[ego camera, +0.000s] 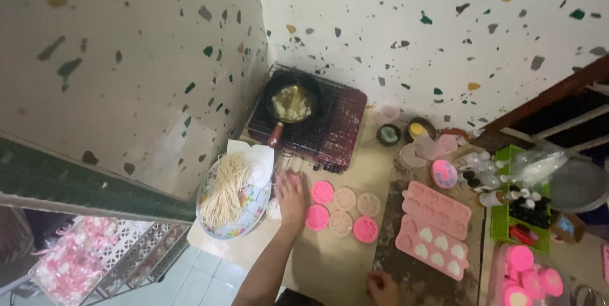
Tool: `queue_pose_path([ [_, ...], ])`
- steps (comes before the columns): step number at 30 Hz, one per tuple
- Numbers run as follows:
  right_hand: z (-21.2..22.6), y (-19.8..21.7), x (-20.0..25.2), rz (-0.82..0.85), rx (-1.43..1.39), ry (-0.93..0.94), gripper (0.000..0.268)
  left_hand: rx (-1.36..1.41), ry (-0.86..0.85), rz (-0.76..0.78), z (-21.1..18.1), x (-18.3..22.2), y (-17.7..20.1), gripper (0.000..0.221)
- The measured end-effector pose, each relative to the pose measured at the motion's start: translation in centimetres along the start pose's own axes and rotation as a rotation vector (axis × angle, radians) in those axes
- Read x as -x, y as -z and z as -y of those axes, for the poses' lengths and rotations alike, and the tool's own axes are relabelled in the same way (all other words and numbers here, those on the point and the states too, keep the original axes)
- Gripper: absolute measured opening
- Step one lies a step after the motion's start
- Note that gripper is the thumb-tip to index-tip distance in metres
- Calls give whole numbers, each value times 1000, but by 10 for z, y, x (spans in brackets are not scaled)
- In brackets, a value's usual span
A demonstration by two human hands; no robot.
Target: Creating wax floral decorations by removing them from silicone molds and melting wax on a burner.
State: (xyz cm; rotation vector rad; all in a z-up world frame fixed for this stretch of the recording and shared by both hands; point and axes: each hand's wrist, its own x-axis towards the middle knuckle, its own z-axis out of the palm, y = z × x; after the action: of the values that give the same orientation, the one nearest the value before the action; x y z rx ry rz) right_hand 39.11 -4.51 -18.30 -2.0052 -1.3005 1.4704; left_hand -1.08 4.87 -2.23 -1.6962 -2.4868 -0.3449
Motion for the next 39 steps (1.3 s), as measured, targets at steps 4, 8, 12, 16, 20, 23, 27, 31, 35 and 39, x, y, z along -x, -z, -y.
queue_pose_path([
  [4,-32,-7,-39,39,-72,70,25,41,95,89,2,-16,2,62],
  [8,36,-6,-14,-13,-39,-68,22,-60,21,185,-7,-7,37,66],
  [12,130,-8,25,-5,-56,-6,27,40,-236,-132,-38,26,72,69],
  [16,219,-16,63,14,-154,191,29,896,21,278,-63,61,108,63],
  [20,258,-10,82,210,-218,345,28,999,-77,182,-58,82,120,95],
  [23,280,-2,91,343,-242,229,30,1366,200,420,-32,84,109,83],
  [27,311,-3,101,480,-248,162,31,1725,631,898,-11,75,147,42],
  [31,337,2,111,484,-51,187,30,1714,625,882,-12,71,148,29],
  [35,296,8,36,488,-125,264,25,1677,633,846,-11,67,155,30],
  [39,385,60,0,-314,-339,304,35,1706,783,787,0,68,147,37],
])
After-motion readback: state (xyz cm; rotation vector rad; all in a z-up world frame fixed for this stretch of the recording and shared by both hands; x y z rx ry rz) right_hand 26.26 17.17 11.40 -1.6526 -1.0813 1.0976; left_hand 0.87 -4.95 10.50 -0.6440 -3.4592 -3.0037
